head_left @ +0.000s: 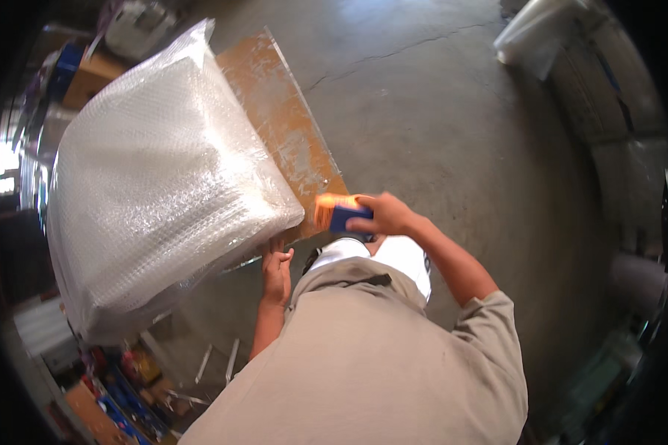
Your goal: The person wraps a large rectangular object with bubble wrap and secures it with packing tape. They fold the bubble wrap over the object, smooth it down, and apply tape to seal the edges.
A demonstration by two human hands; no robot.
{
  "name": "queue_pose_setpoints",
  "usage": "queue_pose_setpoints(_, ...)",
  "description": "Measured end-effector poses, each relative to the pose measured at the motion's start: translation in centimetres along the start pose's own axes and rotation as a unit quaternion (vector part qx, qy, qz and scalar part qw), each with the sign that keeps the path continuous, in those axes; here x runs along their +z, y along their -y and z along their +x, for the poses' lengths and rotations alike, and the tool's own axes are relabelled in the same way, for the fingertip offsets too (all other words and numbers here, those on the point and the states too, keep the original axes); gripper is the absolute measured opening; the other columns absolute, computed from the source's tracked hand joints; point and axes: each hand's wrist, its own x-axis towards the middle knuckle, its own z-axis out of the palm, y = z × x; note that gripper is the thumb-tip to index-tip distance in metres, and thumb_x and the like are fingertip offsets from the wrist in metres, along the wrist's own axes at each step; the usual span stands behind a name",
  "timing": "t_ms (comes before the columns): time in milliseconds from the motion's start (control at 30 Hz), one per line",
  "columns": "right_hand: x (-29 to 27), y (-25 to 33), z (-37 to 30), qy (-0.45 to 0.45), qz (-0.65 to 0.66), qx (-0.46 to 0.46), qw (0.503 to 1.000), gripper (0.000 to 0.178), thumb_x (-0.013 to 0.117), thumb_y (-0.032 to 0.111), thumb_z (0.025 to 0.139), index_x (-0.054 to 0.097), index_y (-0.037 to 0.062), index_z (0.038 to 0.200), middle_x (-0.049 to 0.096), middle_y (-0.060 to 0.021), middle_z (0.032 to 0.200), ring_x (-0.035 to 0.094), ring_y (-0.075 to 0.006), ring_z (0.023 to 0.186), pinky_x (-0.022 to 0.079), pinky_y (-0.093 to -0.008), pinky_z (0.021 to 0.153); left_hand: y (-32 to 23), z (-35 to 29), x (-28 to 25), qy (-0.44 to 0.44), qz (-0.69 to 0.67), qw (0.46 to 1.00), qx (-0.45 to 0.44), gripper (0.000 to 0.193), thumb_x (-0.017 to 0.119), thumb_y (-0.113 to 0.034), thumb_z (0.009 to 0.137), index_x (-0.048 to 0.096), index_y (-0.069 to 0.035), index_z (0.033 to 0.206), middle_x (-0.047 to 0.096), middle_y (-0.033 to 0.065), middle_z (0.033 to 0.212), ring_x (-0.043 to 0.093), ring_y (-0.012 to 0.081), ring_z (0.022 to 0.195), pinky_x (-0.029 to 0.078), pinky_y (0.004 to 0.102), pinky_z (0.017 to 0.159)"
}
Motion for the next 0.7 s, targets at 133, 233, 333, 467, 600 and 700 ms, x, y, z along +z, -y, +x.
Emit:
queue_pose_setpoints(133, -1.9, -3.4, 9.1, 0.044, 0.499, 0.129, 0.856, 0.047, 0.066, 0.048, 0.099, 0.070, 0.0019, 0.107, 0.068, -0.0078, 0.076, 0.067, -0.0126, 0.065, 0.056, -0.0312, 0.061, -0.9, -0.7, 2.2, -0.080, -0.011, 0.997, 0.011, 0.080, 0.053, -0.003, 0.082, 0.033, -0.012, 0.159, 0.039, 0.0047, 0.160, 0.036, 0.0235, 0.147, 0.031, 0.0476, 0.116)
queue_pose_setpoints(233, -2.6, -1.8, 13.7, 0.094, 0.689, 0.173, 0.697, 0.039, 0.064, 0.046, 0.101, 0.064, 0.0073, 0.098, 0.057, -0.0009, 0.061, 0.056, -0.0116, 0.051, 0.050, -0.0250, 0.048, -0.9, -1.4, 3.2, -0.147, -0.019, 0.989, 0.017, 0.075, 0.054, -0.005, 0.082, 0.039, -0.011, 0.155, 0.044, 0.0065, 0.155, 0.041, 0.0239, 0.143, 0.037, 0.0457, 0.111)
queue_pose_setpoints(333, -2.6, -0.6, 17.7, 0.136, 0.753, 0.216, 0.607, 0.037, 0.066, 0.044, 0.100, 0.060, 0.0085, 0.095, 0.052, 0.0006, 0.062, 0.051, -0.0101, 0.049, 0.045, -0.0232, 0.045, -0.5, -2.0, 4.0, -0.228, -0.004, 0.973, 0.021, 0.064, 0.053, -0.006, 0.083, 0.048, -0.010, 0.147, 0.048, 0.0084, 0.151, 0.046, 0.0281, 0.138, 0.038, 0.0498, 0.113)
queue_pose_setpoints(467, -1.7, -0.5, 21.5, 0.204, 0.777, 0.254, 0.539, 0.034, 0.069, 0.042, 0.099, 0.060, 0.0091, 0.093, 0.052, -0.0001, 0.066, 0.052, -0.0085, 0.052, 0.045, -0.0239, 0.045, -1.2, -2.5, 7.3, -0.342, 0.021, 0.938, 0.045, 0.051, 0.055, -0.005, 0.082, 0.056, -0.001, 0.132, 0.047, 0.0134, 0.149, 0.041, 0.0316, 0.143, 0.038, 0.0512, 0.114)
queue_pose_setpoints(600, -2.0, 0.4, 22.8, 0.250, 0.740, 0.291, 0.553, 0.035, 0.070, 0.042, 0.098, 0.060, 0.0085, 0.096, 0.053, -0.0004, 0.065, 0.052, -0.0089, 0.050, 0.046, -0.0232, 0.046, -2.3, -1.8, 10.4, -0.382, 0.016, 0.923, 0.045, 0.039, 0.055, -0.004, 0.082, 0.056, 0.008, 0.120, 0.045, 0.0213, 0.148, 0.036, 0.0379, 0.147, 0.037, 0.0546, 0.118)
queue_pose_setpoints(700, -1.8, 0.4, 23.0, 0.278, 0.709, 0.316, 0.566, 0.036, 0.070, 0.044, 0.098, 0.061, 0.0083, 0.097, 0.054, -0.0010, 0.063, 0.051, -0.0098, 0.048, 0.046, -0.0242, 0.046, -3.1, -1.6, 12.9, -0.411, 0.008, 0.911, 0.036, 0.037, 0.052, -0.002, 0.084, 0.054, 0.010, 0.119, 0.042, 0.0248, 0.152, 0.032, 0.0425, 0.151, 0.033, 0.0560, 0.120)
